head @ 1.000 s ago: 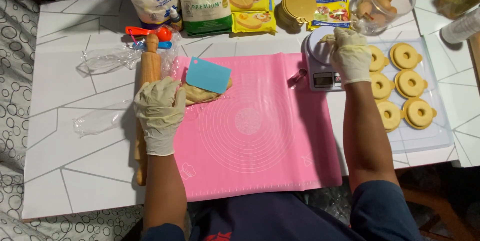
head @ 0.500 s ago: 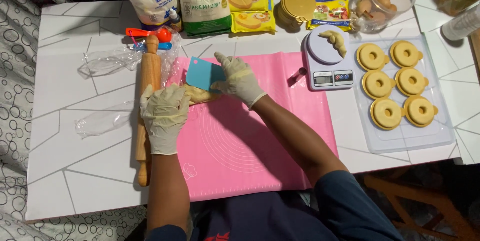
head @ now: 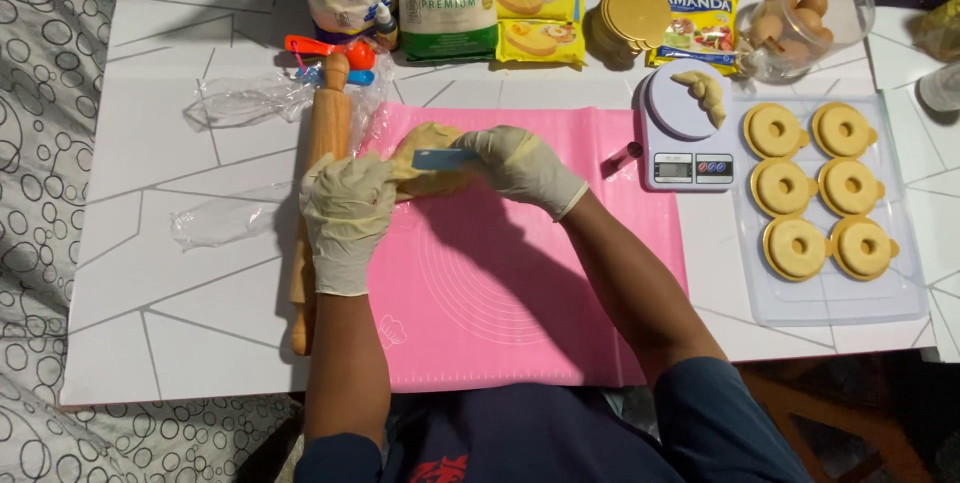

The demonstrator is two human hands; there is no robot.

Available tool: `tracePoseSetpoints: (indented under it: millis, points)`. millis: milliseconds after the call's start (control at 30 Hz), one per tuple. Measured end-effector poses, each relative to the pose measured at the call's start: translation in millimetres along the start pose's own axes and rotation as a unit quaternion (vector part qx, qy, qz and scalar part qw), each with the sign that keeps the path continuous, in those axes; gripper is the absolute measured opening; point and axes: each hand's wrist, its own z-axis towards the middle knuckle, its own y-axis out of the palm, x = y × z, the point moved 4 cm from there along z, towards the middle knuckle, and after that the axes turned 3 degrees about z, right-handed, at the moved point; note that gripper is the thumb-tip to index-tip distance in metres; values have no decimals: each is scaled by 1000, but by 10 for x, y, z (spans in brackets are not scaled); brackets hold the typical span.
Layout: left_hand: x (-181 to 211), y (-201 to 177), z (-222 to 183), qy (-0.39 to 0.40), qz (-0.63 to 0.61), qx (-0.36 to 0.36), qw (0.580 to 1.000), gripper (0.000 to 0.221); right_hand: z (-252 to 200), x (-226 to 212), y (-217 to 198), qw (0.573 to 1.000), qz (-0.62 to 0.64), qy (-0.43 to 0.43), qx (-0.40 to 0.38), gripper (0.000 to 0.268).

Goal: Preparing and shaping donut dough using a rolling pin, scraper, and circular cutters

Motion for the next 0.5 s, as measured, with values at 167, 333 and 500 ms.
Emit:
tracePoseSetpoints:
  millis: [167, 333, 500]
  points:
    - [10, 0, 42, -33, 48, 19, 998, 29, -12, -413, 56, 992, -85, -89, -7, 8]
    - [45, -10, 100, -46, 27, -10, 999, 32, 47, -278, 299, 982, -141, -122, -13, 11]
    - [143, -111, 225, -79, 4, -57, 995, 37, 30, -429, 281, 996, -79, -13, -31, 21]
